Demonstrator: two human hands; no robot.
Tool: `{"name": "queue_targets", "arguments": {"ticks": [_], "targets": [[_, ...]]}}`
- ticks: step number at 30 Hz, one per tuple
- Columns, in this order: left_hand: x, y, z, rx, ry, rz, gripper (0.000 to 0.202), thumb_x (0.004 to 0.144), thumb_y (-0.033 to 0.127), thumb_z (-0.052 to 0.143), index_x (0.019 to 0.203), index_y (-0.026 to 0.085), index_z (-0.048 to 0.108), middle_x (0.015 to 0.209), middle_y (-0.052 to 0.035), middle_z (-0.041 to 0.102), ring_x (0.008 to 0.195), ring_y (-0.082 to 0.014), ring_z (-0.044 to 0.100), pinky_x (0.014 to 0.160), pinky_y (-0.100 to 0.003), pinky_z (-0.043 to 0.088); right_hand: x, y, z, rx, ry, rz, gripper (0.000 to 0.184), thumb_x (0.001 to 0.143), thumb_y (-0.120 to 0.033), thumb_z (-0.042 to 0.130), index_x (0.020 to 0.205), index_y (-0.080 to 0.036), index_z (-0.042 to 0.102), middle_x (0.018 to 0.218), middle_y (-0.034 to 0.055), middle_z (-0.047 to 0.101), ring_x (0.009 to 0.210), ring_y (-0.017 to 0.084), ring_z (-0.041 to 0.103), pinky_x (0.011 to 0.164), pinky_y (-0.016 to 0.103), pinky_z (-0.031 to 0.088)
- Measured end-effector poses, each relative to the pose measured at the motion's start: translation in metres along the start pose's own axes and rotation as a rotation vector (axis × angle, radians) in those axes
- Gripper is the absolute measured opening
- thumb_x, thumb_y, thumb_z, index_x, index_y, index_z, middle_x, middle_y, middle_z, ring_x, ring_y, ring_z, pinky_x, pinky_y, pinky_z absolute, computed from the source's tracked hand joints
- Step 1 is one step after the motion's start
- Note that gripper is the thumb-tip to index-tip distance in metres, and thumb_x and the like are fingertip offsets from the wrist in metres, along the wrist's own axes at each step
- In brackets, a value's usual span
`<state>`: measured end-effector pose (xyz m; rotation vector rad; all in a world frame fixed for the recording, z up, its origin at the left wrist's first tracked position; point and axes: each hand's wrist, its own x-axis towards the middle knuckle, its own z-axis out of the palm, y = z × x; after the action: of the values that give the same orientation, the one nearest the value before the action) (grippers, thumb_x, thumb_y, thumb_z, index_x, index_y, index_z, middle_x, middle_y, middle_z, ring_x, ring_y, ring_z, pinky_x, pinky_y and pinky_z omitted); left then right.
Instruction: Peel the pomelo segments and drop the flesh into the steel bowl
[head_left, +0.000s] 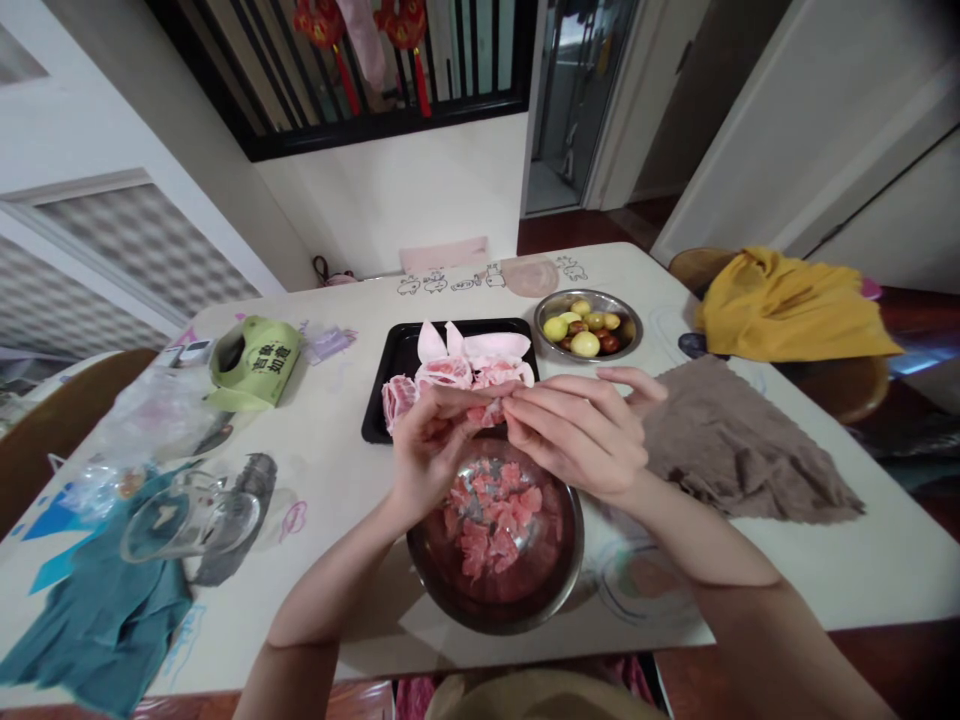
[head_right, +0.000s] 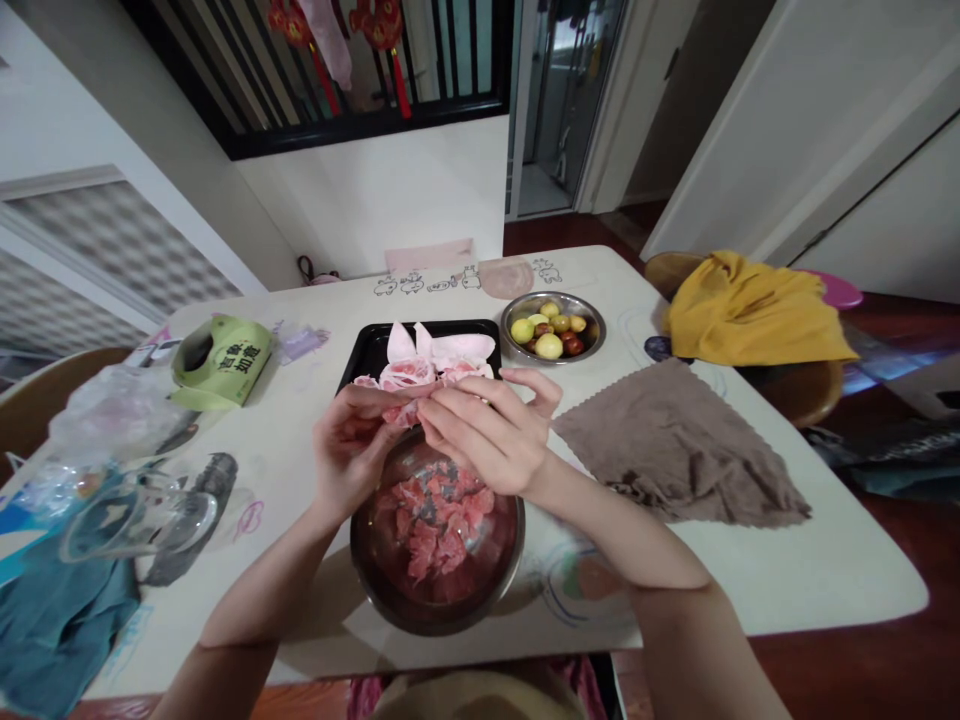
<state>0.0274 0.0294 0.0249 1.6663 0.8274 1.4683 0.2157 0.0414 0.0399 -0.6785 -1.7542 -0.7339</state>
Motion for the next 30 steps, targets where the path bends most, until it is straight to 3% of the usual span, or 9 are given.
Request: {"name": "queue_targets", "arguments": {"ticks": [10, 16, 20, 26, 30], "targets": [[0.001, -0.008, -0.010, 0.014, -0.066, 0.016, 0.008, 0.093, 0.023, 0.071, 0.101, 0.021, 0.070, 0.106, -0.0070, 0.079, 0.097, -0.0169, 0.077, 0.084, -0.028, 0.065, 0.009, -0.003, -0.002, 0.012, -0.028, 0.081, 0.008, 0.087, -0.021, 0.077, 0.088, -0.027, 0.073, 0.080, -0.0082, 0.079, 0.073, 0.014, 0.070, 0.085, 0.039, 0.042], [0.003, -0.002, -0.009, -0.006, -0.076, 0.000, 0.006, 0.094, 0.024, 0.069, 0.097, 0.019, 0.068, 0.104, -0.0088, 0.080, 0.099, -0.0204, 0.078, 0.086, -0.032, 0.065, 0.011, 0.010, -0.002, 0.034, -0.011, 0.230, 0.008, 0.090, -0.020, 0.073, 0.088, -0.028, 0.072, 0.084, -0.0064, 0.079, 0.077, 0.017, 0.070, 0.086, 0.041, 0.043], [0.014, 0.002, -0.005, -0.075, -0.021, -0.093, 0.020, 0.089, 0.025, 0.076, 0.104, 0.019, 0.064, 0.101, -0.0076, 0.080, 0.090, -0.0182, 0.079, 0.083, -0.030, 0.066, 0.003, 0.022, 0.016, 0.023, -0.065, 0.301, 0.006, 0.092, -0.023, 0.071, 0.087, -0.028, 0.072, 0.085, -0.0047, 0.078, 0.081, 0.018, 0.069, 0.094, 0.043, 0.040], [0.020, -0.003, -0.004, -0.051, 0.023, -0.207, 0.032, 0.084, 0.028, 0.080, 0.112, 0.016, 0.069, 0.107, -0.0099, 0.080, 0.098, -0.0209, 0.078, 0.091, -0.036, 0.066, -0.022, 0.034, 0.053, 0.118, -0.209, 0.342, 0.014, 0.098, -0.023, 0.062, 0.088, -0.023, 0.072, 0.086, -0.0023, 0.077, 0.080, 0.015, 0.066, 0.096, 0.040, 0.036], [0.020, -0.012, -0.007, -0.016, 0.076, -0.222, 0.037, 0.083, 0.031, 0.081, 0.116, 0.017, 0.072, 0.115, -0.0103, 0.079, 0.102, -0.0214, 0.077, 0.094, -0.039, 0.065, -0.029, 0.039, 0.060, 0.216, -0.319, 0.342, 0.019, 0.098, -0.015, 0.057, 0.101, -0.023, 0.074, 0.094, 0.0004, 0.079, 0.087, 0.016, 0.068, 0.102, 0.042, 0.035]]}}
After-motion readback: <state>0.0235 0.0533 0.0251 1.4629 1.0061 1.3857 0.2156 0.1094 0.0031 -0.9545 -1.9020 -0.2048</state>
